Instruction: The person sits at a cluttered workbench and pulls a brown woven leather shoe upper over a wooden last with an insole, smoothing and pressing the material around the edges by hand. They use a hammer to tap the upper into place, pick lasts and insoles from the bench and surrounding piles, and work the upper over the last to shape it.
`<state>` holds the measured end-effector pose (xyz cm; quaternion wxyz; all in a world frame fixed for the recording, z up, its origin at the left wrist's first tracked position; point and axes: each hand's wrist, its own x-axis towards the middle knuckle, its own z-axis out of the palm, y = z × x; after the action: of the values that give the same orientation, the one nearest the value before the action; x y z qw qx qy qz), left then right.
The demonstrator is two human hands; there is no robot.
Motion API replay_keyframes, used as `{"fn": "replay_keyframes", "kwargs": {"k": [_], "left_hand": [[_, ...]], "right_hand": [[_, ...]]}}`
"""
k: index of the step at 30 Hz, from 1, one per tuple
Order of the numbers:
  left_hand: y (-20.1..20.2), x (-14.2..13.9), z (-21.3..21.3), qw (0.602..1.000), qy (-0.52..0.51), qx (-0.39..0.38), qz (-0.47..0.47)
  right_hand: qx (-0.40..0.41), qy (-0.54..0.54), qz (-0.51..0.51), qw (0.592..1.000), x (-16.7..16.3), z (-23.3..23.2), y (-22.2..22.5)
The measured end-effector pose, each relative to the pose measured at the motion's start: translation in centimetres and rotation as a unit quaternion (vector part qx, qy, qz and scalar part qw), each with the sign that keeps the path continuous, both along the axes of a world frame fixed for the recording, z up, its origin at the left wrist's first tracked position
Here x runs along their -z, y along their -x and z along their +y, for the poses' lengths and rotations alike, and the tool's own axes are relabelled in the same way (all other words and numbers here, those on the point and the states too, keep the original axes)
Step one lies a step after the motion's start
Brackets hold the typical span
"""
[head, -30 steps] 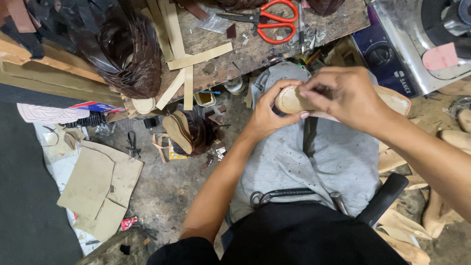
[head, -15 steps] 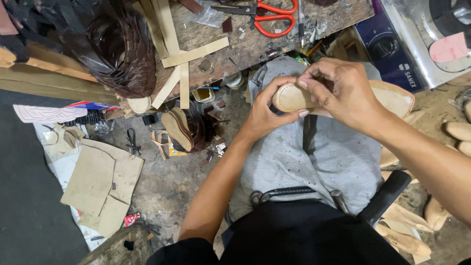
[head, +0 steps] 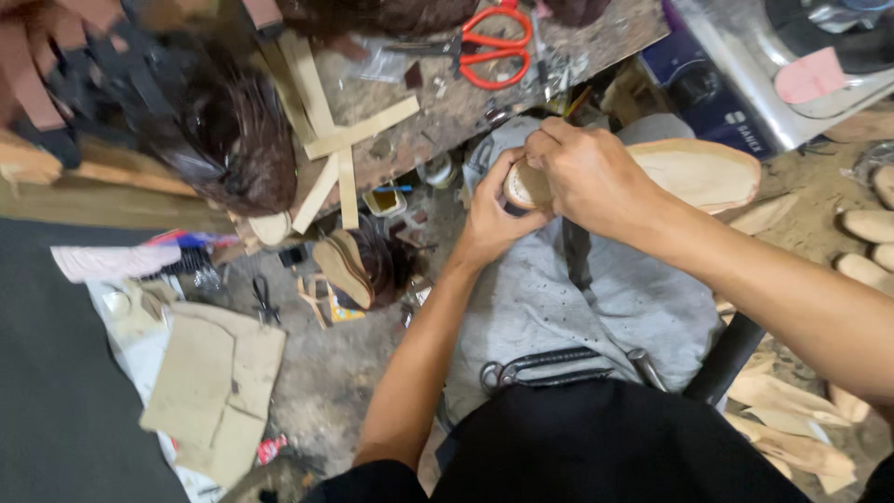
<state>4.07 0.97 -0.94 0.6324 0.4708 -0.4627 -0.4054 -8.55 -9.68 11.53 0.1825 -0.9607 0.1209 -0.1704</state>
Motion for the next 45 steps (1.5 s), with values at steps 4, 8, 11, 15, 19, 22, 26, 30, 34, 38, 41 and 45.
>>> {"fn": "replay_keyframes", "kwargs": {"k": [4,8,11,15,19,22,26,30,34,38,41,45], "left_hand": [[0.3,-1.3,-0.3,1.0,-0.024,-0.005,-0.019],[0.2,-2.1,1.1,0.998,-0.054,-0.012,-0.035],[-0.6,-2.0,1.6,0.995,0.007,-0.031,-0.09],[-1.1,-1.7,1.4,0.997,0.013,-0.029,-0.076],[-0.7,-1.3,1.2,0.996,0.013,-0.024,-0.083],[-0.2,-1.2,1.1,0.997,-0.004,-0.014,-0.07],[0.2,-1.4,0.6,0.999,-0.01,-0.008,-0.052],[0.4,-1.5,0.6,0.996,-0.002,-0.023,-0.082],[0.1,-1.2,1.1,0.993,0.007,-0.035,-0.109],[-0.4,-1.2,1.1,0.99,-0.05,-0.047,-0.121],[-0.5,-1.4,1.1,0.988,-0.029,-0.053,-0.141],[-0.1,-1.4,1.2,0.994,-0.009,-0.038,-0.106]], "right_hand": [[0.017,-0.102,-0.031,0.994,-1.5,-0.9,2.7],[0.113,-0.08,0.089,0.986,0.2,1.6,13.1],[0.144,0.028,0.301,0.942,3.7,4.7,21.6],[0.039,0.094,0.379,0.92,7.9,9.4,27.4],[0.036,-0.104,0.565,0.818,5.3,7.7,27.3],[0.136,-0.178,0.553,0.802,0.9,6.1,23.8],[0.26,-0.243,0.133,0.925,-3.2,7.0,16.5],[0.197,-0.169,-0.026,0.965,-5.3,6.5,11.2],[0.19,-0.266,-0.132,0.936,-5.3,7.1,8.5],[0.157,-0.153,-0.084,0.972,-4.7,6.4,7.4],[0.248,-0.277,-0.017,0.928,-4.3,6.3,7.4],[0.136,-0.143,-0.06,0.978,-3.9,6.2,7.7]]}}
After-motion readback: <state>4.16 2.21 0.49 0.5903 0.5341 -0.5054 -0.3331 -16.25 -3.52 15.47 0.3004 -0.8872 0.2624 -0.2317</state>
